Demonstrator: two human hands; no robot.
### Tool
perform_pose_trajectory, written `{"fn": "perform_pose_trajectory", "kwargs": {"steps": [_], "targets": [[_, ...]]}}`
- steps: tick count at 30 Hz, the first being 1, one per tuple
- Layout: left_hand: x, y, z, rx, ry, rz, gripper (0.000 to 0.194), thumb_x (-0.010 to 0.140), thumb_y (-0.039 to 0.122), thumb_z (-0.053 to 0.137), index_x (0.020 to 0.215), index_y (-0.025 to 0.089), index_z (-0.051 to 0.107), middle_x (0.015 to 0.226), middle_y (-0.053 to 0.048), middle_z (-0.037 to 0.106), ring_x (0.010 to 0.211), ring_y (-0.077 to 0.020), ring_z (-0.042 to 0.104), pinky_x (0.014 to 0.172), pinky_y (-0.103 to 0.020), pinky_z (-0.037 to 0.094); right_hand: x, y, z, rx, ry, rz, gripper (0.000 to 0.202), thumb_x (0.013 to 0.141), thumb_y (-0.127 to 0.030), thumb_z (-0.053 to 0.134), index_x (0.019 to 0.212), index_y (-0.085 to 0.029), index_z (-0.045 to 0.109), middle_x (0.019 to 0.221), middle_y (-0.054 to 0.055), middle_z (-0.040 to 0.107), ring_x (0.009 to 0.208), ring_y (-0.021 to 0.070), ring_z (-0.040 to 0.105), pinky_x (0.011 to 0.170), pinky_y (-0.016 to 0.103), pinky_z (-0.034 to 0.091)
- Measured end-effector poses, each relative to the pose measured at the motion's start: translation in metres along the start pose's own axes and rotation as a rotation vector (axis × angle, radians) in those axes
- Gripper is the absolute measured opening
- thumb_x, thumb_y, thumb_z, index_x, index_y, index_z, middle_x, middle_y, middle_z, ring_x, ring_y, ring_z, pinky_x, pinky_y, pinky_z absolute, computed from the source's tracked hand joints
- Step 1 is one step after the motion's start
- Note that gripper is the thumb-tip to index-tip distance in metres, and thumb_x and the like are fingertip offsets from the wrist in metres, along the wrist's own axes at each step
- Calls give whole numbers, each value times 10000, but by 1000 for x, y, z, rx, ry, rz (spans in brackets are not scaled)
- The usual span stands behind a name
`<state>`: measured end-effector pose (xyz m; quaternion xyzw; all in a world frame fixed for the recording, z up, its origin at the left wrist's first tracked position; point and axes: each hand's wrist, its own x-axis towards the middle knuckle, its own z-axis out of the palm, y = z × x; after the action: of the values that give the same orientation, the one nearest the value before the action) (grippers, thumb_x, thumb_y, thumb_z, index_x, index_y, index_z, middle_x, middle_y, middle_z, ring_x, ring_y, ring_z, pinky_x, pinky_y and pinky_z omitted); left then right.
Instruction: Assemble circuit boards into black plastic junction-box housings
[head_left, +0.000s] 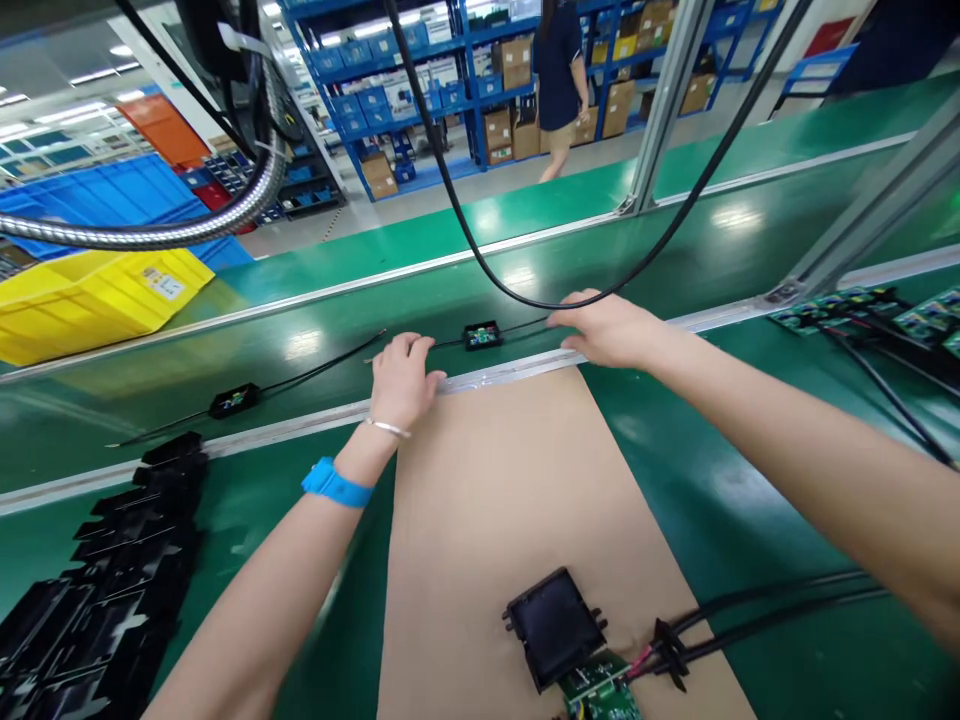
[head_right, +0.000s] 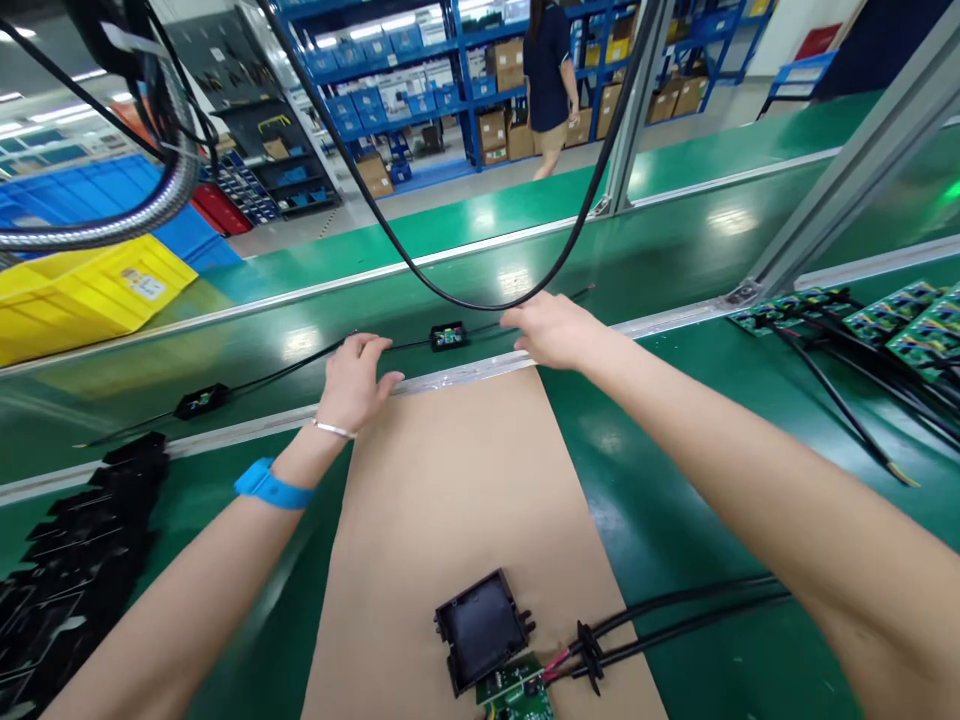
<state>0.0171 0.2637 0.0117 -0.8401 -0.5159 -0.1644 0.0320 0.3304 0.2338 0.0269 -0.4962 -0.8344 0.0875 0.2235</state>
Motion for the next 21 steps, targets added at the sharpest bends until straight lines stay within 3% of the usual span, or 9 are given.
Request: {"fn": "perform_pose_trajectory", "kwargs": {"steps": [3,6,8,10,11,14,18,19,21], "targets": [[-49,12,-5,-67,-80,61,279,882,280,552,1124,146,585,1244,-131,488,1188,-289,439,984,-468,316,-55,-22,4,28,-106,-21,273,885,-176,540,1112,-52,629,1087,133,580,1064,264,501,928,405,366],[-114,41,-31,-219,-187,116,207,927,326,505,1051,177,576,1095,-71,553,1052,-188,521,907,-344,407,-119,-63,3,169,-266,-61,163,933,-258,532,1013,-174,646,1004,46,604,958,167,542,860,319,418],[-153,67,-50,-492,-394,153,205,919,346,537,1062,200,547,1044,-40,560,965,-151,536,850,-294,434,-152,-95,5,251,-374,-58,108,921,-302,559,961,-225,623,953,4,585,904,129,534,783,262,433],[-182,94,-61,-617,-566,130,391,814,451,666,1074,197,521,1022,-40,555,918,-160,544,774,-282,463,-174,-123,11,330,-495,34,115,854,-291,636,929,-218,588,980,11,560,949,163,498,800,300,416],[-192,105,-63,-627,-572,136,485,754,491,716,1073,186,514,1011,-48,553,905,-172,548,768,-297,471,-180,-133,16,351,-512,57,103,839,-260,639,892,-204,572,966,20,549,945,179,481,800,319,403],[-208,127,-59,-587,-536,158,568,666,511,772,1044,165,526,983,-70,553,880,-216,550,749,-353,480,-187,-145,25,448,-479,51,96,905,-170,500,811,-171,515,903,32,525,889,176,452,767,321,369],[-208,132,-59,-673,-582,75,198,787,217,616,968,197,538,941,-34,565,862,-181,548,727,-310,464,-182,-141,20,611,-341,88,208,987,-213,379,806,-152,461,817,25,500,763,123,445,671,264,343],[-206,131,-61,-711,-597,47,187,806,148,541,983,207,528,946,-23,566,868,-163,548,740,-296,462,-180,-140,18,621,-328,111,225,997,-233,372,806,-151,459,794,17,495,728,112,439,651,255,335],[-202,130,-64,-765,-607,-6,365,808,109,480,1149,241,479,1021,-11,562,851,-130,545,761,-277,465,-175,-140,14,617,-337,134,238,999,-249,379,799,-153,466,760,2,495,686,99,431,633,244,327]]}}
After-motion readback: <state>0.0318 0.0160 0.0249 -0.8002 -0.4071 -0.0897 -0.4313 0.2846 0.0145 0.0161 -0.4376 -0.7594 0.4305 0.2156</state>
